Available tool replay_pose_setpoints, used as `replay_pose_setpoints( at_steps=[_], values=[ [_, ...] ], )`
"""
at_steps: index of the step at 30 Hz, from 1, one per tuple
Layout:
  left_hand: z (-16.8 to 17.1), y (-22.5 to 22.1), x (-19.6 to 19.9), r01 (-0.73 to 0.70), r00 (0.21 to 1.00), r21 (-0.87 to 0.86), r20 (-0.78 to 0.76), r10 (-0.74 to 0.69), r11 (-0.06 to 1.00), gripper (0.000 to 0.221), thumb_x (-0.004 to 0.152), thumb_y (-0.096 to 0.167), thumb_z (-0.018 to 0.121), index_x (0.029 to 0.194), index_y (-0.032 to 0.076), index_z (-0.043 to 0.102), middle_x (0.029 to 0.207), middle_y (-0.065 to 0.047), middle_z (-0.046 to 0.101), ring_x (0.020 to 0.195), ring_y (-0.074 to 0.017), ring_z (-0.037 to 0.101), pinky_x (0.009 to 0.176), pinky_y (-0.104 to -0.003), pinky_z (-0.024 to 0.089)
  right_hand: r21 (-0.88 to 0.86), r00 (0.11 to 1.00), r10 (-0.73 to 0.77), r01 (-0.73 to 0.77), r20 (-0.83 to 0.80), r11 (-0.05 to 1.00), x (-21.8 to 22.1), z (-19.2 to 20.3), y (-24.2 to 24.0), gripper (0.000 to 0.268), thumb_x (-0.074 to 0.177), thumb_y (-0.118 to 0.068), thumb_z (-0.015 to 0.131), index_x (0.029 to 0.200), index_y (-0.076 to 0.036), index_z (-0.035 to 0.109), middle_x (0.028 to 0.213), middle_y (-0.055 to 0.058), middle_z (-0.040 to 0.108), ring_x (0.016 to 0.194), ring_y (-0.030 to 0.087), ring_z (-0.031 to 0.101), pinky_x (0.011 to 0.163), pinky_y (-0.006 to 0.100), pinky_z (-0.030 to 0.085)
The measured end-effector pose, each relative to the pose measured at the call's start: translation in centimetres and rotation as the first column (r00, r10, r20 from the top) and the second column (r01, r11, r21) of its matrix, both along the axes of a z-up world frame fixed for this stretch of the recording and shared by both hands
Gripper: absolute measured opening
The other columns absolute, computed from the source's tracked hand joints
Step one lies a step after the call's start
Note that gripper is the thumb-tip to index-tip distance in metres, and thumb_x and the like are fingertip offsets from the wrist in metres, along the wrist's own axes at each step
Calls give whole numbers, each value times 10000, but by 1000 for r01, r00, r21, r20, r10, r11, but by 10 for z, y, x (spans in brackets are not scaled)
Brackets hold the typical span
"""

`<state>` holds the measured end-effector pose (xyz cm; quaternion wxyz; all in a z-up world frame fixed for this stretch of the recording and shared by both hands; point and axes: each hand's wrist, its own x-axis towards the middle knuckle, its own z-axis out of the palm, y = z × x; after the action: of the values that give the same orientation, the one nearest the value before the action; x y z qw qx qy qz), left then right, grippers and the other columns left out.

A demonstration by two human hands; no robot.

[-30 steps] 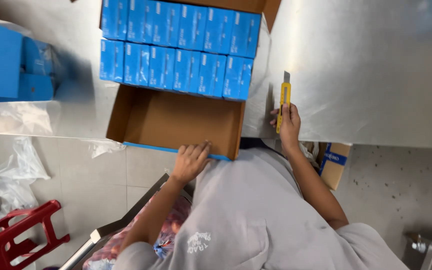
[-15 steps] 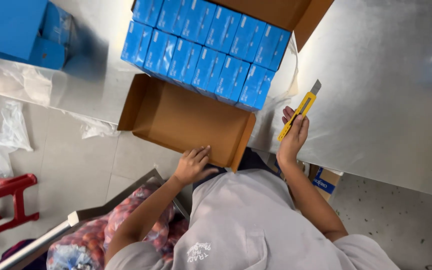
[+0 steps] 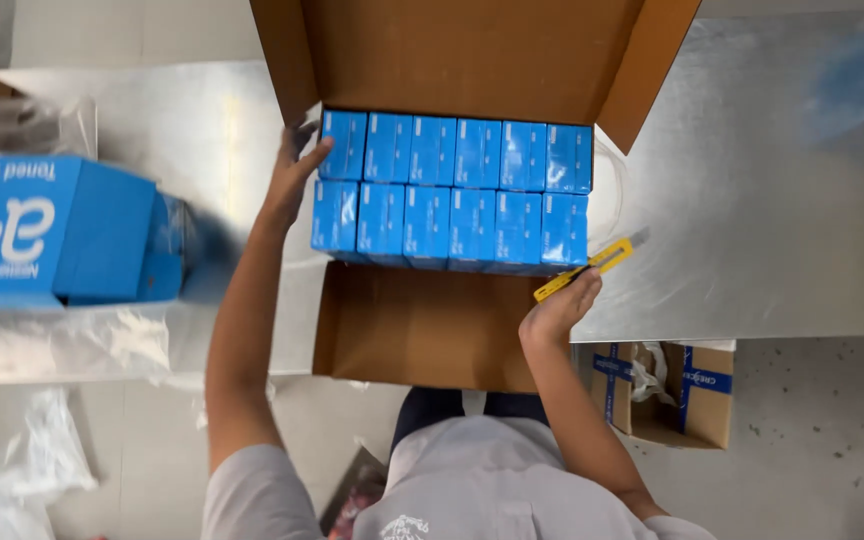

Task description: Unpacking individual milk cartons from a large box and opening a plastic-wrapped multi-pack to arrange them.

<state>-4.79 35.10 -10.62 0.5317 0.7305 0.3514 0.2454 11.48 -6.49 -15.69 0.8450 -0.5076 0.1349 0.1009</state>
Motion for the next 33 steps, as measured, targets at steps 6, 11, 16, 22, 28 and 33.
replay_pose_setpoints(
  at_steps=[6, 11, 16, 22, 28, 33],
  values=[
    [-22, 17, 52, 188, 945, -352, 320, -71, 917, 898, 834, 533, 732, 1422, -65, 410, 1246, -223, 593, 1165, -293, 623, 985, -339, 525, -111, 948, -317, 317, 15, 942, -3, 21, 45, 659, 1071, -511, 345, 1550, -74, 228, 1509, 158, 400, 1340, 251, 468, 1108, 386, 420],
    [-61, 24, 55, 193, 901, -371, 433, -15, 908, 617, 916, 433, 709, 1249, -76, 608, 948, -141, 611, 875, -223, 599, 780, -298, 494, -203, 919, -393, 388, 16, 899, -2, 24, 64, 714, 1077, -539, 278, 1609, -92, 114, 1583, 213, 304, 1438, 274, 418, 1172, 405, 434],
    [-81, 5, 26, -35, 905, -585, 325, 274, 810, 579, 928, 435, 730, 1243, -24, 569, 977, -115, 589, 906, -222, 624, 793, -313, 520, -288, 922, -382, 383, 63, 878, 34, 1, 74, 620, 1095, -454, 290, 1557, -40, 296, 1555, 207, 385, 1405, 273, 431, 1148, 411, 389],
    [-38, -94, -14, -175, 628, -610, 536, 565, 773, 624, 921, 404, 700, 1339, -34, 549, 1217, -155, 652, 1069, -249, 649, 950, -359, 544, 73, 940, -41, 17, 340, 997, 169, -69, 155, 505, 1124, -443, 353, 1214, 8, 560, 1090, 112, 657, 971, 216, 640, 917, 359, 557],
    [-50, -226, 10, -590, 366, -529, 498, 786, 610, 592, 1009, 441, 581, 1331, -55, 543, 1303, -125, 604, 1160, -232, 589, 1031, -362, 472, -119, 737, 508, -514, 446, 849, 241, -69, 277, 500, 1075, -499, 354, 1189, -73, 590, 1014, 74, 670, 926, 162, 659, 853, 315, 568],
    [-40, -280, 40, -771, 339, -331, 512, 790, 545, 559, 1073, 374, 527, 1363, -102, 484, 1362, -154, 555, 1213, -243, 538, 1083, -360, 424, -532, 541, 737, -516, 405, 671, 249, -45, 318, 581, 1083, -594, 369, 1202, -71, 591, 949, 95, 647, 848, 155, 610, 769, 317, 525]
  ],
)
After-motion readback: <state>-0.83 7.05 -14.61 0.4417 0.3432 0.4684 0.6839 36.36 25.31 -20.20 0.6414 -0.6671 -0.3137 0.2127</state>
